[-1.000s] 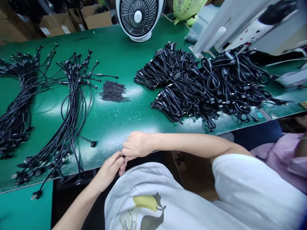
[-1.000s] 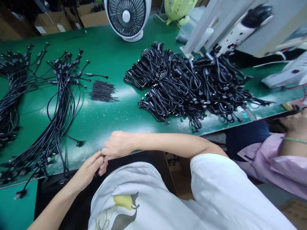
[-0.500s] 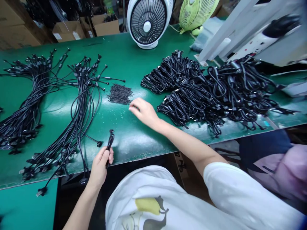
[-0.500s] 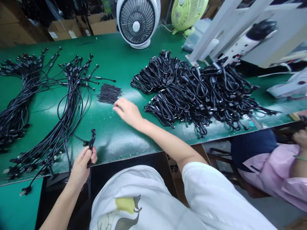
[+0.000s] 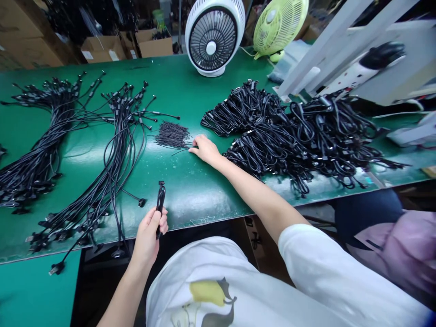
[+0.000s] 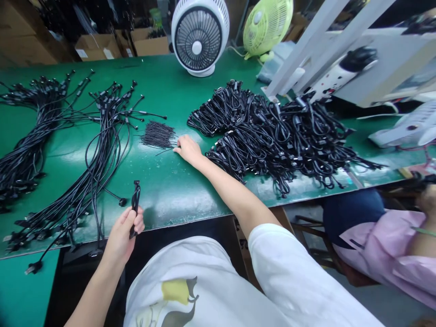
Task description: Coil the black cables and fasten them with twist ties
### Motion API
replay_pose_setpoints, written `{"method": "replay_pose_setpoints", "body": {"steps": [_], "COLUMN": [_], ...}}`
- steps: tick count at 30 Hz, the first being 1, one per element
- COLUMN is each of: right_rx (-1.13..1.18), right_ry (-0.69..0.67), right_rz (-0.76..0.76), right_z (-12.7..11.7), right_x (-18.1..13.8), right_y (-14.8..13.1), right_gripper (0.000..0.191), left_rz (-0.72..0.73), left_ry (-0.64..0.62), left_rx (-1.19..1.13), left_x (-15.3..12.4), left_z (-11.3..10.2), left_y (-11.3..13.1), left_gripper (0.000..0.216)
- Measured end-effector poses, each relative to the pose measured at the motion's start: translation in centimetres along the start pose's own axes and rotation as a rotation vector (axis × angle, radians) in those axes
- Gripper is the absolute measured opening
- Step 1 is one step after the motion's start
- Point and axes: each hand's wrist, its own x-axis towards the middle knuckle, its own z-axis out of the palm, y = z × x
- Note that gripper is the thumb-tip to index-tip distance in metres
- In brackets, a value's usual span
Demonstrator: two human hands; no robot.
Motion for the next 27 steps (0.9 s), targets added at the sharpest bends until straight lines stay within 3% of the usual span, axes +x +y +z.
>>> {"method": "replay_pose_setpoints", "body": {"steps": [6,12,17,19,21,23,24,27], "right_rx": [-0.017,-0.122,0.178,0.433,0.659,0.730,0.690,0.356], "right_ry": [-0.021,0.114,0.246,0.118,-0.136,-0.283,-0.265,0.002], "right_rz": [-0.077,-0.054,-0.084,-0.170,-0.279,-0.359,-0.395,-0.612], "right_z": [-0.5,-1.4,-1.6,-1.4,-1.1,-0.8,-0.7,-0.2], "right_x": [-0.6,-4.2,-10.3,-13.5,-16.4,-18.4,-19.0,-19.5], "right_y": [-0.6,-0.1,-1.5,-2.7,-3.8,-4.8,-5.2,-6.0], "right_gripper": [0.015,0.019,0.015,0.015,0.016,0.015,0.013,0.012], "left_rz": [-0.012,-0.048,-0.079,-0.083,-0.099,-0.098,-0.076,0.083], "left_ry": [-0.019,-0.079,-0.174,-0.208,-0.240,-0.255,-0.246,-0.154], "left_rx": [-0.002,-0.017,-0.035,-0.042,-0.033,0.010,0.061,0.373], "left_x": [-0.1,-0.4,-0.2,-0.1,0.1,0.3,0.4,0.3], "left_z": [0.5,0.8,2.2,2.8,3.1,3.1,3.0,2.5], "left_y": [0.3,0.5,0.5,0.4,0.2,-0.2,-0.5,-1.4], "left_gripper": [0.041,0.042,0.046,0.049,0.049,0.046,0.043,0.033]}}
